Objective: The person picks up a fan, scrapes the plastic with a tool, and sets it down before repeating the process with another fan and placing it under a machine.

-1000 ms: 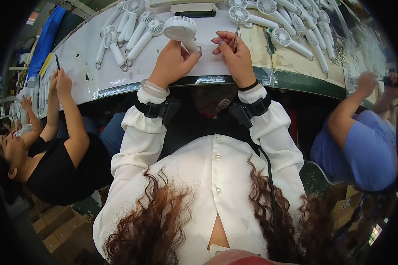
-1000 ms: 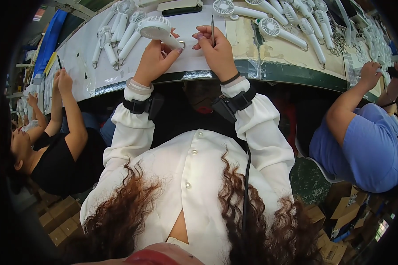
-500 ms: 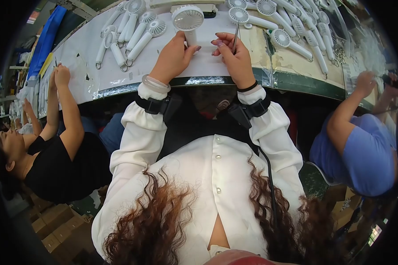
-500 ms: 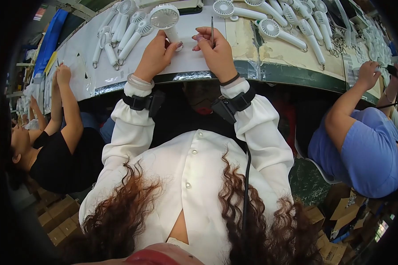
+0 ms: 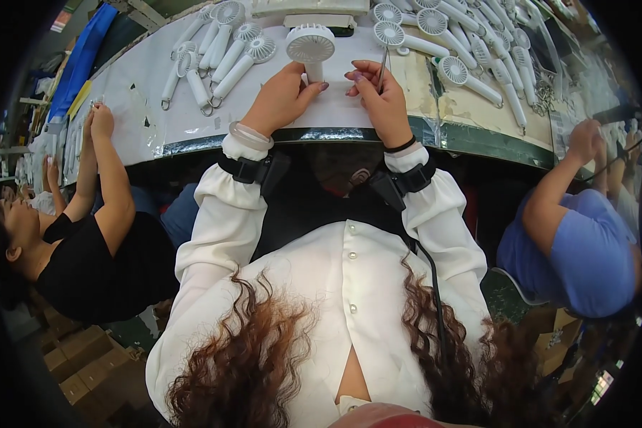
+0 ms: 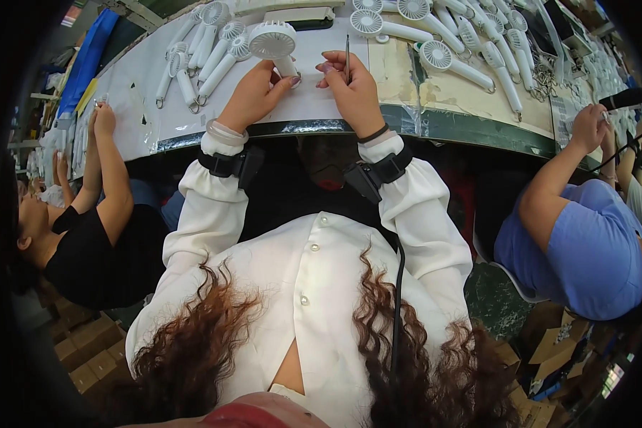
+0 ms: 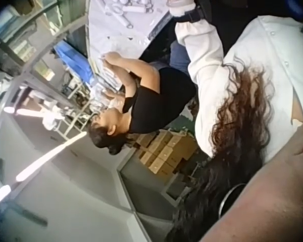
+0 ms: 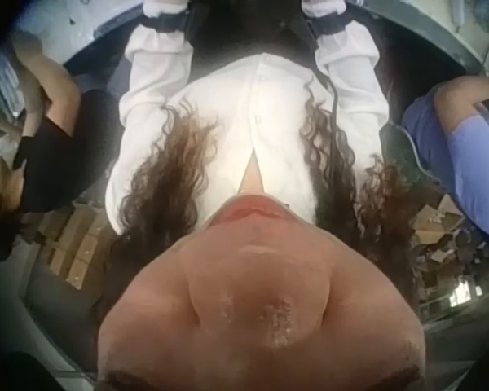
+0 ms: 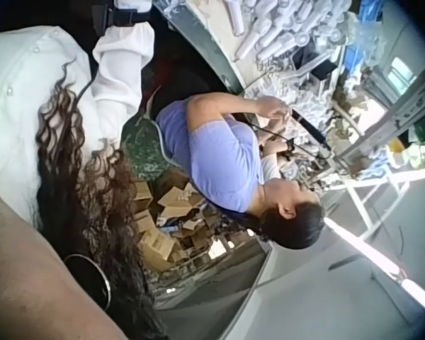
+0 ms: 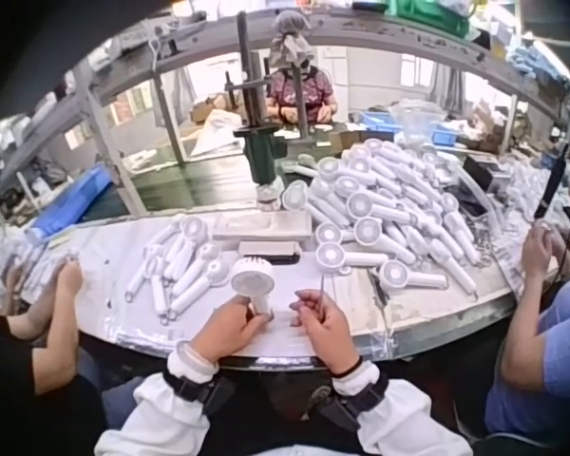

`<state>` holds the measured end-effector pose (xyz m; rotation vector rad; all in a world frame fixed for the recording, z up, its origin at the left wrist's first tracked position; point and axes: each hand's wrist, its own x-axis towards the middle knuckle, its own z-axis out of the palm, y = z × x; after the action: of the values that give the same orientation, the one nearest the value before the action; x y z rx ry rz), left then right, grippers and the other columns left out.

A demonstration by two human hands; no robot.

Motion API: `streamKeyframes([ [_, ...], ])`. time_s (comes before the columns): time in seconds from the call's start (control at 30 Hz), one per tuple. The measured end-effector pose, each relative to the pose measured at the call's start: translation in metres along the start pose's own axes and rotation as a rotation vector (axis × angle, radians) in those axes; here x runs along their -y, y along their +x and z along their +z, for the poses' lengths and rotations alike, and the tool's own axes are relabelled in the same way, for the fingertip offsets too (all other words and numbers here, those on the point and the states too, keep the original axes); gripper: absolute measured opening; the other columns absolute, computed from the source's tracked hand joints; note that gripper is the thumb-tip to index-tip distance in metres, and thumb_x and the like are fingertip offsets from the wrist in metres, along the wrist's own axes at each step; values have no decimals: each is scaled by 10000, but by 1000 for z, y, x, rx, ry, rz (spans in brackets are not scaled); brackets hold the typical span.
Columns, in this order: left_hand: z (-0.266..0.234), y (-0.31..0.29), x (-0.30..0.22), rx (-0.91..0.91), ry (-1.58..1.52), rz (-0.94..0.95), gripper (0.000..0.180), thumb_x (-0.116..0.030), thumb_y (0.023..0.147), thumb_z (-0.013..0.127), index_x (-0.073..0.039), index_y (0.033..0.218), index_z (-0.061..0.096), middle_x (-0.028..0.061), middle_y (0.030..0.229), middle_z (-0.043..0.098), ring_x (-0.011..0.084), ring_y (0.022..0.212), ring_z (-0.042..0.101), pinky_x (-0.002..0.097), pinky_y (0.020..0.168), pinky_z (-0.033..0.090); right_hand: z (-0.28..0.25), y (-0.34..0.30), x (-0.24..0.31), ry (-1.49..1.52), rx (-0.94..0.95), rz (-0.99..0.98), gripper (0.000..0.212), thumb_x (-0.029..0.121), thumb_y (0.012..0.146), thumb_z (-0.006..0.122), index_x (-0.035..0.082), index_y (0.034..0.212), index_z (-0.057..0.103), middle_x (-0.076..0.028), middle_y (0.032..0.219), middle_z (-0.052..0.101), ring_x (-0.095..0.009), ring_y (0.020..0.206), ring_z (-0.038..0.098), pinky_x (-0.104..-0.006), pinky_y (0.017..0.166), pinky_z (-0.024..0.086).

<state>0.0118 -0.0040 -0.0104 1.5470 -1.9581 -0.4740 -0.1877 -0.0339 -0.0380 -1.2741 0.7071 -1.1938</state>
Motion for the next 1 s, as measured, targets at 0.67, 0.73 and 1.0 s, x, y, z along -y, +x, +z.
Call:
streamKeyframes([
  [0.67, -3, -3, 1, -25, 6, -33, 526, -403, 807, 696, 11, 1105, 569, 121, 780, 639, 241, 674, 621, 338, 641, 488, 0, 0, -1, -20, 8, 11, 296, 117, 939, 553, -8, 1206, 525, -84, 1022, 646, -83, 765, 592, -175, 622, 416],
  [0.73, -7, -5, -2, 6, 26, -62, 566, -375, 802, 718, 29, 1147, 522, 125, 805, 616, 209, 682, 595, 317, 633, 483, 0, 0, 0, -26, 6, 15, 295, 116, 939, 552, -8, 1205, 525, -83, 1021, 646, -84, 765, 592, -175, 623, 416],
  [1.0, -22, -24, -12, 40, 5, -177, 601, -314, 771, 759, 21, 1194, 494, 97, 876, 618, 145, 654, 562, 277, 629, 478, 1, -1, 2, -40, 3, 22, 288, 113, 939, 549, -7, 1200, 524, -78, 1019, 647, -85, 765, 589, -178, 626, 416],
])
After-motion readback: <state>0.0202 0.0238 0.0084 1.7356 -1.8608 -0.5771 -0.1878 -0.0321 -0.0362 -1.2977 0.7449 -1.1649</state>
